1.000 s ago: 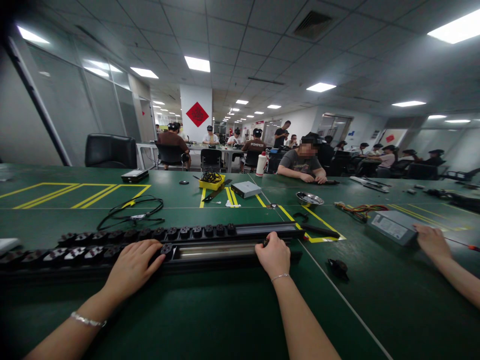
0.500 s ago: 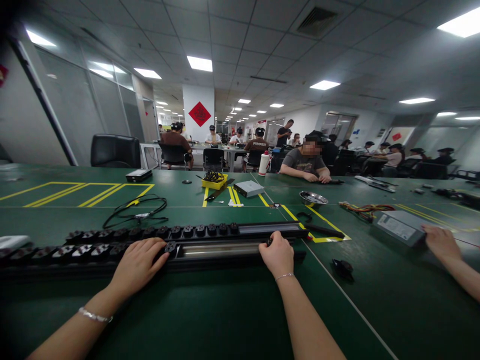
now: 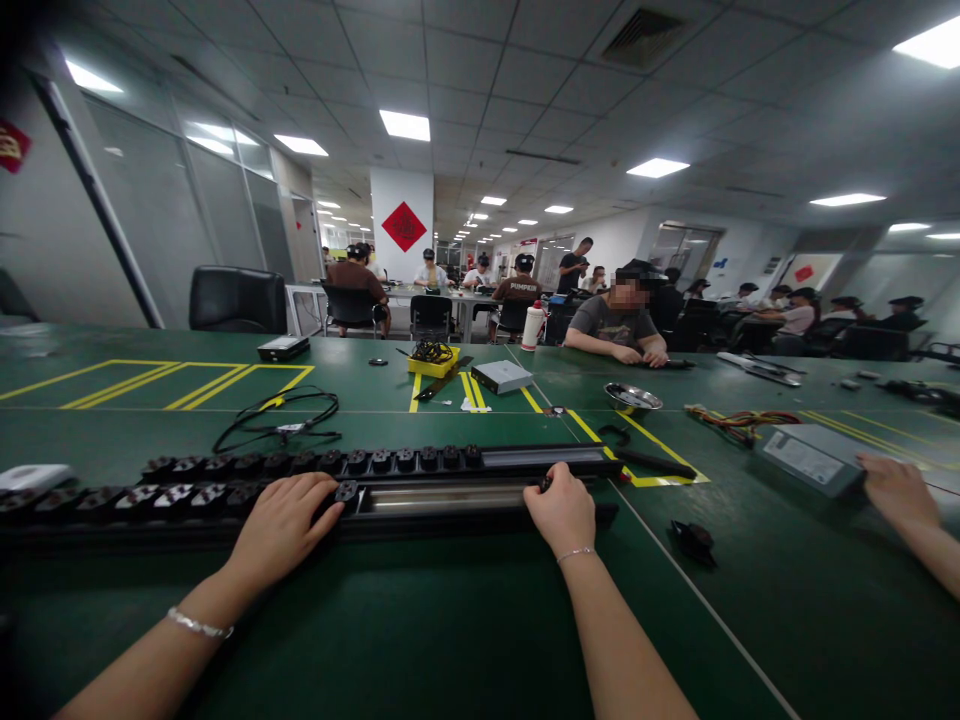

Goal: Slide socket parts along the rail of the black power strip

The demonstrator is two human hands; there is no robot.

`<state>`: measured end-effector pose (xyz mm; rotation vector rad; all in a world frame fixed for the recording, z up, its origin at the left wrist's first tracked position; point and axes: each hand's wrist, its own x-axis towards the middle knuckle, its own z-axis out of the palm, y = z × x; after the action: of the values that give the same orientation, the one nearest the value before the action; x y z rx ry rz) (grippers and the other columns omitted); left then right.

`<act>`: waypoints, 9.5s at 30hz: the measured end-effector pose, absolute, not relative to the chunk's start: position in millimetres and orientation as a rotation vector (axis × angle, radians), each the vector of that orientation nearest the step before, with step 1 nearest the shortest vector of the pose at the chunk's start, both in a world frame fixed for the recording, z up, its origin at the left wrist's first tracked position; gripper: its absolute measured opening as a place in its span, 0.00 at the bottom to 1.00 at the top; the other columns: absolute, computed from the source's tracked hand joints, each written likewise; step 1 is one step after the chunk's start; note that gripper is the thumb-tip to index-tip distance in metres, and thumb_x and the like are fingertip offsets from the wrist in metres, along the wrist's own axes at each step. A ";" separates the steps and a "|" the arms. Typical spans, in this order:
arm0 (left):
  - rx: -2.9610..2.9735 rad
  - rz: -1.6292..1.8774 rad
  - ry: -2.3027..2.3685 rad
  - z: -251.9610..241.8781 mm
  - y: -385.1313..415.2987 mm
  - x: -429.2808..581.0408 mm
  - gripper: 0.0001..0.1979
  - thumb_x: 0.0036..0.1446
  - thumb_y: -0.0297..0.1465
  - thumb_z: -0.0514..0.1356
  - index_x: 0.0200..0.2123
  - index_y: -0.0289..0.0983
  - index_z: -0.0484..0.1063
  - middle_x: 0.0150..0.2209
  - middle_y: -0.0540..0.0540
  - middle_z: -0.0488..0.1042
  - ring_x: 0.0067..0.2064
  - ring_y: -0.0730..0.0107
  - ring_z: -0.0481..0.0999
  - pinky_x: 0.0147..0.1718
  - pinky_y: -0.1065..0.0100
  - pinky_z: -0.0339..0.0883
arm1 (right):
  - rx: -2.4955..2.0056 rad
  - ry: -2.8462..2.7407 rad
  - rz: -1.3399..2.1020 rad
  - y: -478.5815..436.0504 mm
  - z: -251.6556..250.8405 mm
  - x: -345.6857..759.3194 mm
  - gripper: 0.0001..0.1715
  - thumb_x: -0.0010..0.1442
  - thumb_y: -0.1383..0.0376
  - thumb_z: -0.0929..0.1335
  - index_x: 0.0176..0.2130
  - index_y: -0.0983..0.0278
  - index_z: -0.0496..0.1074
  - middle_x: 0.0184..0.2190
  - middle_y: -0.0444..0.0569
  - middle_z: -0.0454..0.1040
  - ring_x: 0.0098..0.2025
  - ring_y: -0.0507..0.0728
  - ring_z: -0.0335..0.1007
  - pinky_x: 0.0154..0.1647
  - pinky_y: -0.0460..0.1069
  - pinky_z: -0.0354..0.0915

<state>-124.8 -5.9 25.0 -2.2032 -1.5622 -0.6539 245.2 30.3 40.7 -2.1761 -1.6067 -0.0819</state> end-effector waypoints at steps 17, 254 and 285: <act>-2.202 -0.670 -1.560 25.1 -6.0 -124.4 0.15 0.58 0.41 0.49 0.40 0.39 0.69 0.43 0.43 0.73 0.46 0.61 0.70 0.45 0.59 0.58 | -2.199 -1.587 -0.095 32.3 39.6 247.3 0.12 0.48 0.60 0.62 0.34 0.63 0.62 0.28 0.48 0.69 0.34 0.58 0.66 0.34 0.50 0.55; -2.219 -0.698 -1.552 23.3 -5.2 -125.3 0.15 0.58 0.40 0.49 0.40 0.40 0.69 0.43 0.44 0.72 0.46 0.61 0.70 0.45 0.59 0.59 | -2.179 -1.553 -0.120 31.9 36.8 267.3 0.09 0.47 0.58 0.61 0.29 0.61 0.60 0.26 0.46 0.70 0.34 0.58 0.67 0.50 0.57 0.49; -2.211 -0.698 -1.561 23.0 -5.3 -125.4 0.15 0.58 0.41 0.49 0.40 0.40 0.69 0.43 0.44 0.72 0.45 0.61 0.70 0.45 0.59 0.59 | -2.230 -1.543 -0.094 34.3 37.6 270.0 0.11 0.48 0.57 0.60 0.31 0.61 0.60 0.26 0.48 0.70 0.32 0.58 0.67 0.38 0.53 0.55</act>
<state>-125.4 -5.3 23.0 -2.2107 -1.5606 -0.6977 270.0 34.3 37.6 -2.2304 -1.5433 -0.0936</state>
